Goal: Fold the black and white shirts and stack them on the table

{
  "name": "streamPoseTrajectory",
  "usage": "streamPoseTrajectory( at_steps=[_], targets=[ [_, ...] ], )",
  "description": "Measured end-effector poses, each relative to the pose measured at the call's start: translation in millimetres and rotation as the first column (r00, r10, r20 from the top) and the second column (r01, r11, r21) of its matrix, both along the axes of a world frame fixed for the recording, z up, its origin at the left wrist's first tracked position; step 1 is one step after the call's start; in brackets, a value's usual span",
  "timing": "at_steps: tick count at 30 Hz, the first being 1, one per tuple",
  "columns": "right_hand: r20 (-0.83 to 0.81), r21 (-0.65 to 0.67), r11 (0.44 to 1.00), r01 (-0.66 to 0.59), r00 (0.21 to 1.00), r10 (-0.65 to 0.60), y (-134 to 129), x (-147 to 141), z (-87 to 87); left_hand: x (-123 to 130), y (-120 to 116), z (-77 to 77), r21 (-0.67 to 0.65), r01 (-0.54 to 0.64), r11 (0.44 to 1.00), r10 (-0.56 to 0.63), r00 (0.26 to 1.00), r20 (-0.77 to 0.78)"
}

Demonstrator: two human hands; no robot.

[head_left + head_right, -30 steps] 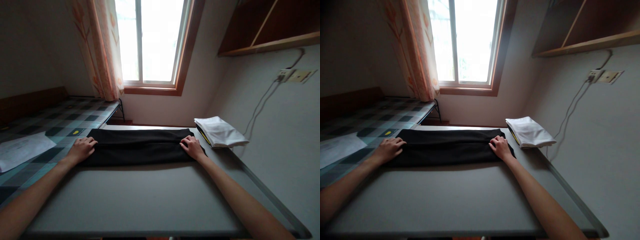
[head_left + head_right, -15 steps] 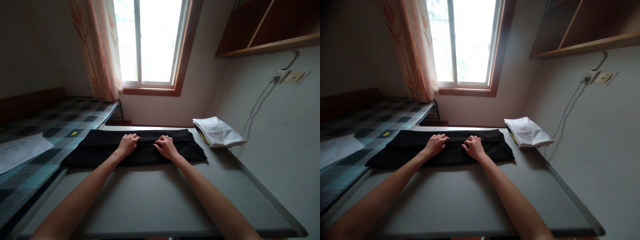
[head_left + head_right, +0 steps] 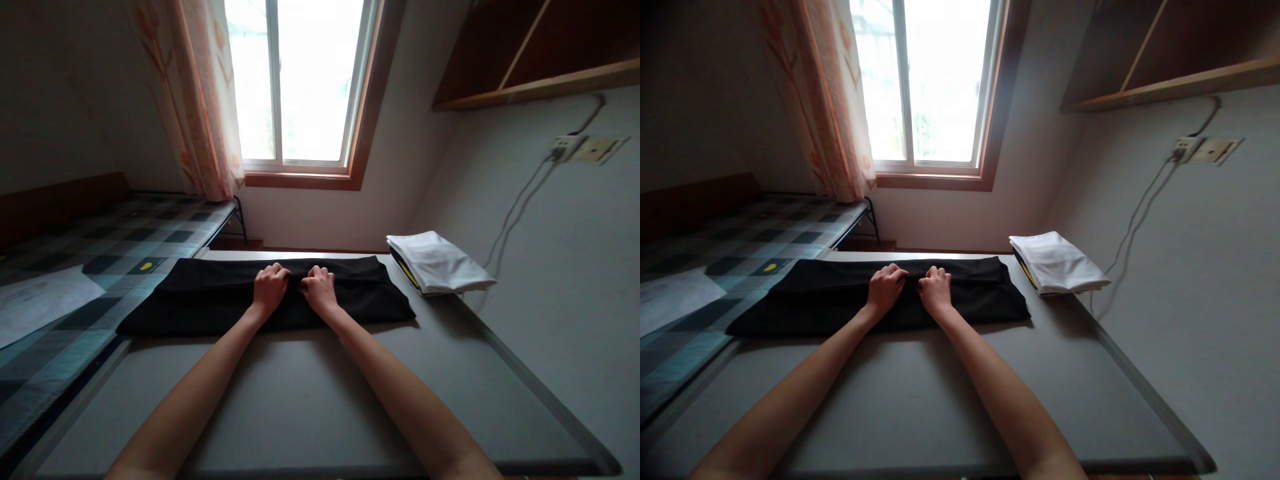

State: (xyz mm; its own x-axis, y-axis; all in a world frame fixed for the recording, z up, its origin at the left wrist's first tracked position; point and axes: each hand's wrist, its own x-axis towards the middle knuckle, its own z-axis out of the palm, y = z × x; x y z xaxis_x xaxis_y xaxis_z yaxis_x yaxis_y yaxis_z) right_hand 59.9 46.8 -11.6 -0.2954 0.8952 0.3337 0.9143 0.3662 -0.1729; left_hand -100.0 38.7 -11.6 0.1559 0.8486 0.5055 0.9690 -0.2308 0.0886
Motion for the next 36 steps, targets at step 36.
streamPoseTrajectory(
  at_steps=[36],
  targets=[
    [-0.155, -0.320, 0.815, 0.484, 0.822, -0.549, 22, 198, -4.8, 22, -12, -0.5, -0.118, 0.179, 0.977, -0.195, 0.971, -0.139]
  ],
)
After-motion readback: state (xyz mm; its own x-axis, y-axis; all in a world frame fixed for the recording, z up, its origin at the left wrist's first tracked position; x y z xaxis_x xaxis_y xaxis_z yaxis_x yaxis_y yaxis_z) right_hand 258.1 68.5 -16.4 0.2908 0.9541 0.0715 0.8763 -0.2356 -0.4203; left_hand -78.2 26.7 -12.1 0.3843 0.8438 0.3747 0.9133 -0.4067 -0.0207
